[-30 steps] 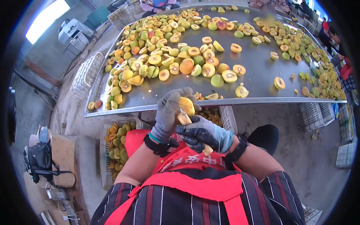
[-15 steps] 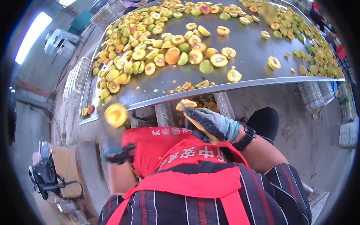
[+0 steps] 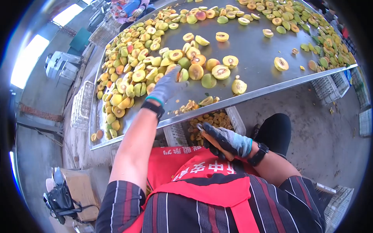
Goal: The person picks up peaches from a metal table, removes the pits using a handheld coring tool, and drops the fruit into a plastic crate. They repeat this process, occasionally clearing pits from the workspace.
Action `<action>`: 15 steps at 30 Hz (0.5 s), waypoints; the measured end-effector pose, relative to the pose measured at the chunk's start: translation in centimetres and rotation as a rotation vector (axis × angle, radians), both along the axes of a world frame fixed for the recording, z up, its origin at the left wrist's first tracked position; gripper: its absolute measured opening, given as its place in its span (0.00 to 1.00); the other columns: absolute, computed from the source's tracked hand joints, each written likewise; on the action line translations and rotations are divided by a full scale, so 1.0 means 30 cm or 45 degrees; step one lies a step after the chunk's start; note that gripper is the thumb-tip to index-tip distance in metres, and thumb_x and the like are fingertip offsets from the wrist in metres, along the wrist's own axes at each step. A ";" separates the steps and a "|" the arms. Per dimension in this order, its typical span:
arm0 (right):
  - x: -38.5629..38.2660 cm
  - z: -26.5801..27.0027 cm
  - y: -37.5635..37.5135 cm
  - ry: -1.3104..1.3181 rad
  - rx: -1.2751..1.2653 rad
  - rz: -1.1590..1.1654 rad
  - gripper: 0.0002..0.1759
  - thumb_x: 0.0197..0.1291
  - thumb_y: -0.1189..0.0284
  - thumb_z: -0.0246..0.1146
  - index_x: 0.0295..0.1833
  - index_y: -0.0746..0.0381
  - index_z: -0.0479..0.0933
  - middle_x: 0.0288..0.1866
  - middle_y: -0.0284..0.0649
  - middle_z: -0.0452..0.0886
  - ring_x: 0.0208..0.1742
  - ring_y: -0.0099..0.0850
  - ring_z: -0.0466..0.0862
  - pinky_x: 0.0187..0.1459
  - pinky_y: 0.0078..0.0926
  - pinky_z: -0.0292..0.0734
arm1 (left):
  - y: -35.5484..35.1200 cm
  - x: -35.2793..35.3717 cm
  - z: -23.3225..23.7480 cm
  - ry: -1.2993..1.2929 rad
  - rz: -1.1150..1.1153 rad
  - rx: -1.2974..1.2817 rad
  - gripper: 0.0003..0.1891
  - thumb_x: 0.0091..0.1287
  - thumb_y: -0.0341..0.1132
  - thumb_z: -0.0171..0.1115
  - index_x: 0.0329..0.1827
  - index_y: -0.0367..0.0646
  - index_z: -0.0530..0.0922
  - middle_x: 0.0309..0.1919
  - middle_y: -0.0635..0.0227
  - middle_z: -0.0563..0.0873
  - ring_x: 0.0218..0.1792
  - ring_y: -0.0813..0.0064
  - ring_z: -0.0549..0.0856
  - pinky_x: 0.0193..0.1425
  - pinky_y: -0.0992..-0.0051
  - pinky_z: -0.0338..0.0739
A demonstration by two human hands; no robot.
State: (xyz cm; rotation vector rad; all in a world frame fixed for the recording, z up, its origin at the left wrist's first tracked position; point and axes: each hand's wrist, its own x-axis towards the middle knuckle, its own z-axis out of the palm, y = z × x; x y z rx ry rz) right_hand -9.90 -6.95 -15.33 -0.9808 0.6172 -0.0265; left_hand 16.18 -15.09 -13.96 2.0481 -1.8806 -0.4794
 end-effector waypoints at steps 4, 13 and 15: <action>-0.063 -0.023 -0.004 -0.028 -0.060 -0.049 0.32 0.62 0.41 0.44 0.34 0.62 0.71 0.18 0.35 0.70 0.18 0.23 0.71 0.19 0.20 0.65 | -0.089 -0.065 -0.045 -0.276 -0.032 0.107 0.34 0.53 0.45 0.66 0.61 0.38 0.66 0.52 0.51 0.78 0.53 0.58 0.78 0.57 0.65 0.72; 0.023 0.014 -0.075 -0.387 0.026 -0.650 0.17 0.66 0.57 0.52 0.40 0.60 0.72 0.25 0.35 0.74 0.21 0.23 0.74 0.22 0.20 0.68 | 0.265 -0.146 0.161 1.662 -0.067 0.320 0.17 0.69 0.39 0.50 0.58 0.43 0.68 0.35 0.68 0.81 0.31 0.80 0.82 0.31 0.80 0.77; 0.065 0.002 -0.077 -0.530 0.129 -0.720 0.15 0.67 0.62 0.51 0.49 0.62 0.74 0.36 0.37 0.76 0.33 0.24 0.77 0.33 0.20 0.75 | 0.342 -0.200 0.118 1.746 0.005 0.163 0.17 0.69 0.39 0.50 0.58 0.42 0.68 0.36 0.70 0.81 0.32 0.82 0.81 0.32 0.82 0.76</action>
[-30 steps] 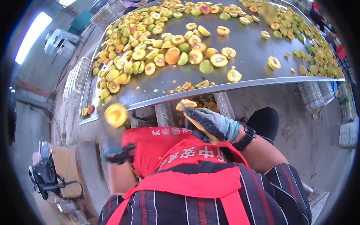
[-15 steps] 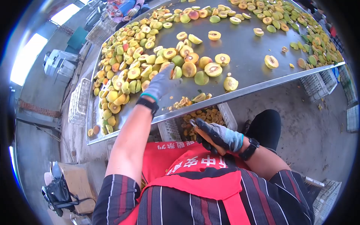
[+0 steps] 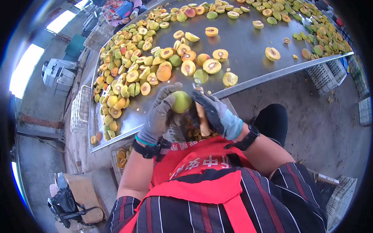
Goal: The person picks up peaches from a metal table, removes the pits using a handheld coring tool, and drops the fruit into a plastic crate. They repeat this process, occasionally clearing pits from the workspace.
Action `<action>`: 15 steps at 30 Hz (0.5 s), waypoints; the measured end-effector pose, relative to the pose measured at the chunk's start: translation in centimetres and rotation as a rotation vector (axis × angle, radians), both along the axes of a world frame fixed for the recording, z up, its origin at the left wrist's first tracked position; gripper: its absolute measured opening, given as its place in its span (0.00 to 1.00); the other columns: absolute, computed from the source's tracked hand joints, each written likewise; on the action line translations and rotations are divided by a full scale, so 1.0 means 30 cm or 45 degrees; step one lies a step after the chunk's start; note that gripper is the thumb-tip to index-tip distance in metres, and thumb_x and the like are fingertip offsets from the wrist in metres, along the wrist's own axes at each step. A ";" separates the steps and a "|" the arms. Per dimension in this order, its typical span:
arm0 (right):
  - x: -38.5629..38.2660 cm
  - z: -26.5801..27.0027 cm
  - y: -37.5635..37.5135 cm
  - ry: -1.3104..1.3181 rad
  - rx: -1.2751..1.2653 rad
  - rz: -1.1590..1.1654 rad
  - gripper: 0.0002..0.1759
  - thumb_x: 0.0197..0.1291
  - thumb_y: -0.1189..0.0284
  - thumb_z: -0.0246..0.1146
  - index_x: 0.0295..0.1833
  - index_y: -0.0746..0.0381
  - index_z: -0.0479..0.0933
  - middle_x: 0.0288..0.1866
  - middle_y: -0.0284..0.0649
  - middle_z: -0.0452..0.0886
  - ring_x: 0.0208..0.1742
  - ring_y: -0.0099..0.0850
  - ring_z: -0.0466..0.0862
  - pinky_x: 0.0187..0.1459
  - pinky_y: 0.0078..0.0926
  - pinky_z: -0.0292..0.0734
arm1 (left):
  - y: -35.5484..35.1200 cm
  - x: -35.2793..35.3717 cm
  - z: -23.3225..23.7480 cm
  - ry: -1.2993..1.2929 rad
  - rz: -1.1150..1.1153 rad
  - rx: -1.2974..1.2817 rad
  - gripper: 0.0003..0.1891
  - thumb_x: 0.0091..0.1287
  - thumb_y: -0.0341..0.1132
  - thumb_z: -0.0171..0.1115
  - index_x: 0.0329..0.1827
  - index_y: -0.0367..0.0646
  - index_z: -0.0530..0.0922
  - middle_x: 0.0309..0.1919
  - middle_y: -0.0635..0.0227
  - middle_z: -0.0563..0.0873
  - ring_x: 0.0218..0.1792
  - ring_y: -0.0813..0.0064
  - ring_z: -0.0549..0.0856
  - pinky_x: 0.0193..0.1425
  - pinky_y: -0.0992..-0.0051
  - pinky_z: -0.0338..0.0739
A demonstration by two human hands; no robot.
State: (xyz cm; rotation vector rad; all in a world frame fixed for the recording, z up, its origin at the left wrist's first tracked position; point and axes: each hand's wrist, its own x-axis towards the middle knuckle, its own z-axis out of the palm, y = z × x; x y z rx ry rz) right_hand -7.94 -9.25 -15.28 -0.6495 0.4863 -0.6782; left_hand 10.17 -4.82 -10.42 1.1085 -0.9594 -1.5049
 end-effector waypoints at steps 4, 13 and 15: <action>0.054 -0.111 0.040 0.441 -0.766 0.264 0.23 0.59 0.77 0.57 0.61 0.57 0.69 0.60 0.46 0.68 0.55 0.38 0.75 0.53 0.27 0.73 | 0.085 -0.026 -0.081 0.036 0.277 -0.133 0.15 0.67 0.34 0.53 0.55 0.42 0.69 0.42 0.71 0.77 0.39 0.84 0.76 0.42 0.81 0.73; 0.034 0.146 0.149 0.668 -0.664 0.392 0.19 0.64 0.59 0.56 0.53 0.61 0.70 0.21 0.35 0.73 0.17 0.20 0.72 0.19 0.20 0.68 | 0.162 0.029 -0.095 1.135 0.118 0.128 0.33 0.65 0.63 0.40 0.49 0.39 0.74 0.41 0.54 0.82 0.31 0.64 0.83 0.24 0.78 0.78; 0.034 0.137 0.151 0.747 -0.827 0.386 0.20 0.64 0.58 0.56 0.53 0.61 0.70 0.24 0.39 0.75 0.21 0.26 0.75 0.23 0.24 0.70 | 0.166 0.010 -0.102 1.052 0.157 0.139 0.35 0.64 0.65 0.41 0.51 0.38 0.73 0.42 0.55 0.81 0.32 0.63 0.83 0.26 0.76 0.80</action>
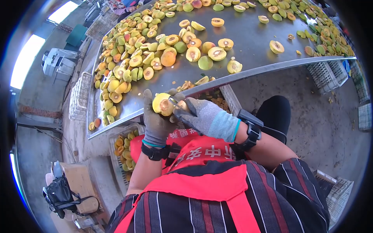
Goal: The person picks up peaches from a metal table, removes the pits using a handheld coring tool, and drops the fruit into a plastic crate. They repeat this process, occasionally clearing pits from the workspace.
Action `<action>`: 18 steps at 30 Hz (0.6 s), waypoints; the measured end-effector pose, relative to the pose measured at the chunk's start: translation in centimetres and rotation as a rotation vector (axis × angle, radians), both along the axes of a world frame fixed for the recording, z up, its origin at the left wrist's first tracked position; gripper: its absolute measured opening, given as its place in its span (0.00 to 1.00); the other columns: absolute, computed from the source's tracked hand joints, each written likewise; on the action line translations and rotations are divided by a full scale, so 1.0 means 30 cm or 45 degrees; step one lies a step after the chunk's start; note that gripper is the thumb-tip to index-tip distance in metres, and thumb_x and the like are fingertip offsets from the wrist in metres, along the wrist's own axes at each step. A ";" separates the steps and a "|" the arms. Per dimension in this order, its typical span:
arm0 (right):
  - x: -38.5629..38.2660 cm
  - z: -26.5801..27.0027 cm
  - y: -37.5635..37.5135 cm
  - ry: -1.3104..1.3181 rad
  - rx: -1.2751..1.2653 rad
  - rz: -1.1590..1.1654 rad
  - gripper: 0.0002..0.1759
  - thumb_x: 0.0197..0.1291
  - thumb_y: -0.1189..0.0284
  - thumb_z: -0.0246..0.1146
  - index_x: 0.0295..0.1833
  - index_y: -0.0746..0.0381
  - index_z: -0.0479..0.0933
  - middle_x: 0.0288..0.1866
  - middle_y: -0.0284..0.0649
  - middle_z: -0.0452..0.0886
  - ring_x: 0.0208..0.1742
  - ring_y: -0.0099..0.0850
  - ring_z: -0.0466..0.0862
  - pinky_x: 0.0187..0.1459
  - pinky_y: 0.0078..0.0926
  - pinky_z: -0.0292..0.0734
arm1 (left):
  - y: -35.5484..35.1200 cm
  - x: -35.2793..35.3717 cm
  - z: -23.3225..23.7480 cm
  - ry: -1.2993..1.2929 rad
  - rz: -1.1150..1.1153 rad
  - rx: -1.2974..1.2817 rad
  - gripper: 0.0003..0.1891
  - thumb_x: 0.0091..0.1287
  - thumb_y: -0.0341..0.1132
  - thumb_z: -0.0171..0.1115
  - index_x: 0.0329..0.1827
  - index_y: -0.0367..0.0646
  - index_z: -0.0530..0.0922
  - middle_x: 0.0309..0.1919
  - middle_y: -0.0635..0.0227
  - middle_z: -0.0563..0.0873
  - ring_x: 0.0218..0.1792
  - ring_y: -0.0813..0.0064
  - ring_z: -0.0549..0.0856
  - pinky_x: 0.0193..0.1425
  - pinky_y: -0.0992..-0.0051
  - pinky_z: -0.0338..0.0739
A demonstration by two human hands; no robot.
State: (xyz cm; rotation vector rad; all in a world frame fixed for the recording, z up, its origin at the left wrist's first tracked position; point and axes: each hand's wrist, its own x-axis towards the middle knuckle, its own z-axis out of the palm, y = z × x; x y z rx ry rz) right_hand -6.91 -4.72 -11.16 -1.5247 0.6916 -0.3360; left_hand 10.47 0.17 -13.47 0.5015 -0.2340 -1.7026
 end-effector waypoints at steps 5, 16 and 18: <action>-0.003 0.056 0.007 0.118 -0.188 0.042 0.23 0.63 0.58 0.55 0.56 0.62 0.68 0.36 0.53 0.80 0.39 0.48 0.80 0.40 0.38 0.73 | 0.035 -0.022 0.009 -0.369 0.065 -0.051 0.26 0.66 0.54 0.51 0.54 0.40 0.71 0.41 0.59 0.81 0.38 0.65 0.82 0.36 0.73 0.81; 0.045 -0.095 0.029 -0.064 -0.719 -0.076 0.24 0.62 0.61 0.54 0.59 0.62 0.65 0.38 0.54 0.78 0.39 0.49 0.79 0.40 0.40 0.75 | 0.017 -0.083 0.008 -0.674 0.523 -0.215 0.18 0.69 0.43 0.48 0.52 0.37 0.69 0.38 0.55 0.81 0.41 0.67 0.81 0.50 0.69 0.76; 0.058 -0.071 0.033 -0.105 -0.748 -0.118 0.22 0.62 0.61 0.55 0.57 0.62 0.67 0.34 0.52 0.79 0.33 0.46 0.81 0.35 0.38 0.76 | 0.011 -0.075 -0.007 -0.735 0.540 -0.274 0.18 0.70 0.43 0.48 0.52 0.36 0.70 0.37 0.56 0.81 0.40 0.67 0.81 0.49 0.70 0.76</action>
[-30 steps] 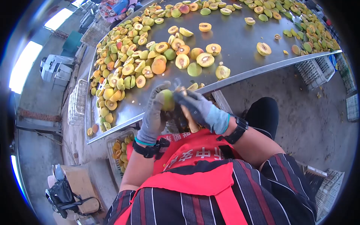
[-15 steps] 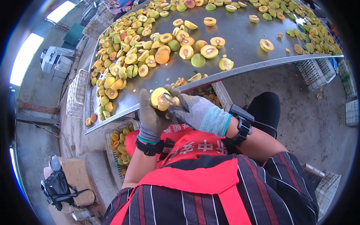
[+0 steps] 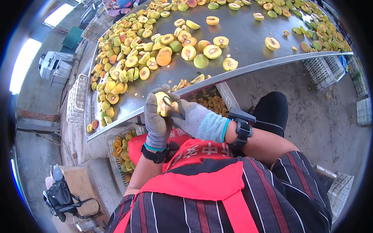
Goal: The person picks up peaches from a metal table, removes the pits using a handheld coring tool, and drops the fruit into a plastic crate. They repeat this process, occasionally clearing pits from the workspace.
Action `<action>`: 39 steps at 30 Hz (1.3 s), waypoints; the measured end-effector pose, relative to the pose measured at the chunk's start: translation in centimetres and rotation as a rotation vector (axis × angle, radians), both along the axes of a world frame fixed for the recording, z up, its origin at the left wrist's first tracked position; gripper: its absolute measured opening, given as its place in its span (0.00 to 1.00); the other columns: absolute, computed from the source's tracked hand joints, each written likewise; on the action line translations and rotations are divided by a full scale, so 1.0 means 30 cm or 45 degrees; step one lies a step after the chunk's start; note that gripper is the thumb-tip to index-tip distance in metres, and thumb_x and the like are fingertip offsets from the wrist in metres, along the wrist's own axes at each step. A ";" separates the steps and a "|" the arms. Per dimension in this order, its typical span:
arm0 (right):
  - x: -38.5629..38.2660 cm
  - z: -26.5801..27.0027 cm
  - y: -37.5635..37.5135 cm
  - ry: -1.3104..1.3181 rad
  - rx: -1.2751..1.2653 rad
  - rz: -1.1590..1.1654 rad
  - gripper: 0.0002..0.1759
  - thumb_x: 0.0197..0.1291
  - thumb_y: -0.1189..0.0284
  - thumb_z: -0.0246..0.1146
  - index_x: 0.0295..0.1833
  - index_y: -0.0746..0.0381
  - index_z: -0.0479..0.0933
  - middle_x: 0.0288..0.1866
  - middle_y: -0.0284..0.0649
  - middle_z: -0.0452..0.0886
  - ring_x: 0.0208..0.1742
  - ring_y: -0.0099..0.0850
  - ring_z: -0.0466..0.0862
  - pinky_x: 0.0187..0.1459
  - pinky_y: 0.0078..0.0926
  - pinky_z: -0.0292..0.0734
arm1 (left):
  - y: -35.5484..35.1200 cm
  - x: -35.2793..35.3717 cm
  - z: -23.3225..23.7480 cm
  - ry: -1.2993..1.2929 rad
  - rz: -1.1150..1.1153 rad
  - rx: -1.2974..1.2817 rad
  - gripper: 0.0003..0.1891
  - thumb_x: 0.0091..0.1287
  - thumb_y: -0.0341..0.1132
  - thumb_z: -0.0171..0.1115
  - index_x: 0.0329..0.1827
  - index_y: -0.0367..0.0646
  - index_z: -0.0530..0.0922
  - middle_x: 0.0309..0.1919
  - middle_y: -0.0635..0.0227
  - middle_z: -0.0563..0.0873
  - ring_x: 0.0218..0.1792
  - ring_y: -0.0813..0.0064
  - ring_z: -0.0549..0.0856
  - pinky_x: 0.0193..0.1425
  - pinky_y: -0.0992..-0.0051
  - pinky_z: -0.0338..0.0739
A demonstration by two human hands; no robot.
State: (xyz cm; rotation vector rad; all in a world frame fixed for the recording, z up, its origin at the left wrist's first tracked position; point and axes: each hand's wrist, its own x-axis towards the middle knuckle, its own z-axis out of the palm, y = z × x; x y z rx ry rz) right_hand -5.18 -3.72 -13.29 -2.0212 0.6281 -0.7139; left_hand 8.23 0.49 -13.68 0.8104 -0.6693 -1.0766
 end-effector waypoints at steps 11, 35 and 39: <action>-0.017 0.040 0.001 0.223 0.359 0.220 0.13 0.58 0.66 0.55 0.44 0.62 0.74 0.35 0.52 0.79 0.37 0.49 0.80 0.39 0.41 0.76 | 0.022 0.027 0.023 -0.312 -0.164 0.114 0.20 0.69 0.43 0.46 0.50 0.33 0.72 0.39 0.57 0.81 0.42 0.68 0.80 0.49 0.71 0.74; -0.025 -0.066 0.064 0.359 0.340 0.230 0.14 0.50 0.63 0.61 0.39 0.61 0.77 0.31 0.54 0.80 0.37 0.48 0.81 0.38 0.39 0.77 | 0.015 0.018 0.092 -0.894 -0.403 0.380 0.10 0.59 0.30 0.55 0.35 0.31 0.80 0.30 0.61 0.83 0.31 0.74 0.81 0.38 0.76 0.76; 0.005 -0.077 0.054 0.369 0.794 0.351 0.12 0.52 0.68 0.56 0.42 0.61 0.74 0.33 0.47 0.80 0.27 0.44 0.81 0.32 0.36 0.77 | -0.003 -0.001 0.071 -0.480 -0.345 0.543 0.10 0.58 0.30 0.58 0.36 0.31 0.80 0.30 0.63 0.83 0.31 0.77 0.81 0.38 0.80 0.75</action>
